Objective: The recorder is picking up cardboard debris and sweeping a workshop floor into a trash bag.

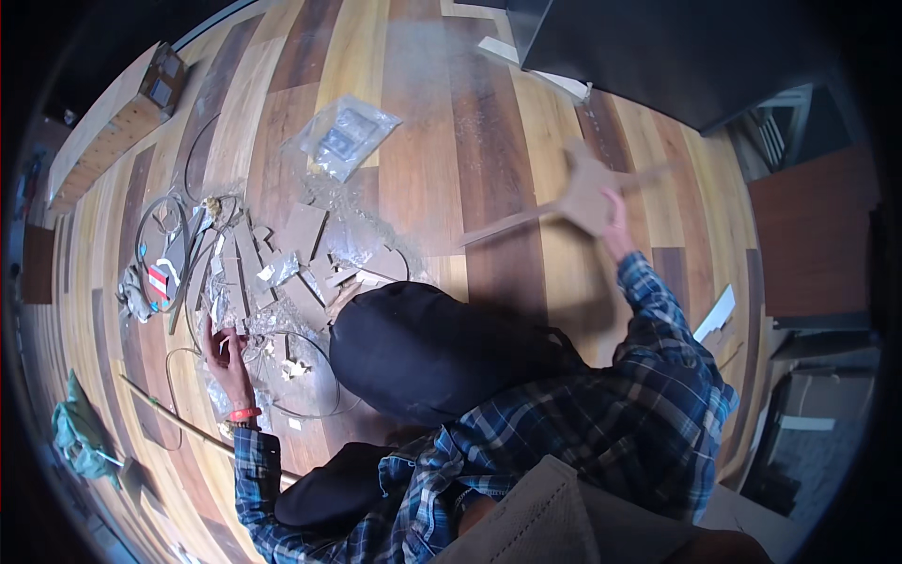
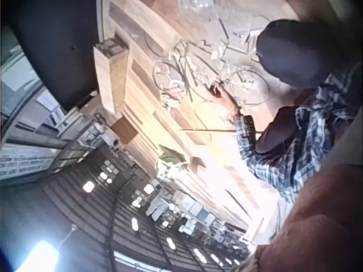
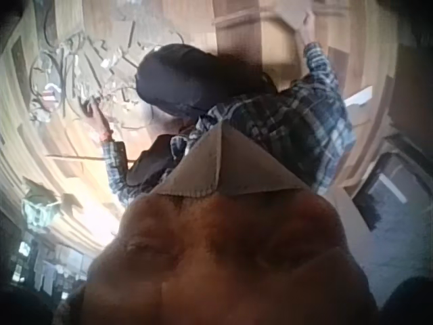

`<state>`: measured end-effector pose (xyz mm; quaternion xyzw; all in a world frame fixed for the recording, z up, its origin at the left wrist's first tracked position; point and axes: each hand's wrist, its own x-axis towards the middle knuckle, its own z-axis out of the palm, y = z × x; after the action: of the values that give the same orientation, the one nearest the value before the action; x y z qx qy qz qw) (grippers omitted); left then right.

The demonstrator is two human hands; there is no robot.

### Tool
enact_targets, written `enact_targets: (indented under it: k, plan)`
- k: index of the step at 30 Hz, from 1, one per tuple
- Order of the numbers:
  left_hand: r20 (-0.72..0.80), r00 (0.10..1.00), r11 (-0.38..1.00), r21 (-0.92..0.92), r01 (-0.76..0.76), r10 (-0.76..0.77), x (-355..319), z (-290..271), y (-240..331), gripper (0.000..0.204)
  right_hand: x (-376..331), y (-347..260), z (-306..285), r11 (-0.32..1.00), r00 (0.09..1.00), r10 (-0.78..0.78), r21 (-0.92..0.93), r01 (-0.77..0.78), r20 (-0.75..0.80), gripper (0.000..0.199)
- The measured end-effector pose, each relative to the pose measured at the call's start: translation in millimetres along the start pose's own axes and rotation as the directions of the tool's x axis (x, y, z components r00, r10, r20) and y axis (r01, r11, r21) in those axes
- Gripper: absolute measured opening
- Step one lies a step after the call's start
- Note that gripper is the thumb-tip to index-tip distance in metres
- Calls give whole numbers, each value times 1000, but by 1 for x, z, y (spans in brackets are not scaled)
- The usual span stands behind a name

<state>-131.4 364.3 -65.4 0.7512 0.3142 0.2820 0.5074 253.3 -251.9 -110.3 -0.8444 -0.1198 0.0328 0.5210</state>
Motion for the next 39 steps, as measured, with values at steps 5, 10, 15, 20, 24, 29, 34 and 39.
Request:
enact_targets:
  k: [5, 10, 15, 20, 24, 29, 34, 39]
  plan:
    - [-12, 999, 998, -40, 44, -44, 1, -16, -33, 54, -80, 130, -148, 994, 865, 39, -72, -87, -500, 65]
    - [-42, 994, 994, -26, 104, -105, 3, -32, -68, 54, -158, 184, -227, 936, 596, 321, 343, -80, -736, 59]
    - [-64, 987, 988, 24, 151, -149, 6, -39, -75, 52, -106, 188, -167, 443, 514, 814, 862, -247, -271, 26]
    - [-86, 972, 971, 81, 224, -217, -11, -53, -62, 50, 62, 40, 137, 900, 892, 297, 213, -381, 340, 23]
    - [-21, 976, 959, 186, 215, -215, -21, -72, -56, 42, 102, -49, 360, 827, 663, -521, 127, 547, 538, 31]
    - [138, 984, 822, 569, 12, -110, -45, -78, 1, 33, 119, -121, 539, 383, 169, -503, 44, 923, 848, 63]
    - [308, 936, 612, 777, -145, -169, -76, -75, 44, 29, 132, -152, 594, 23, 51, -160, -48, 999, 986, 99]
    - [420, 896, 618, 746, -249, -146, -84, -64, 12, 25, 118, -158, 584, 51, 83, -115, -78, 996, 990, 89]
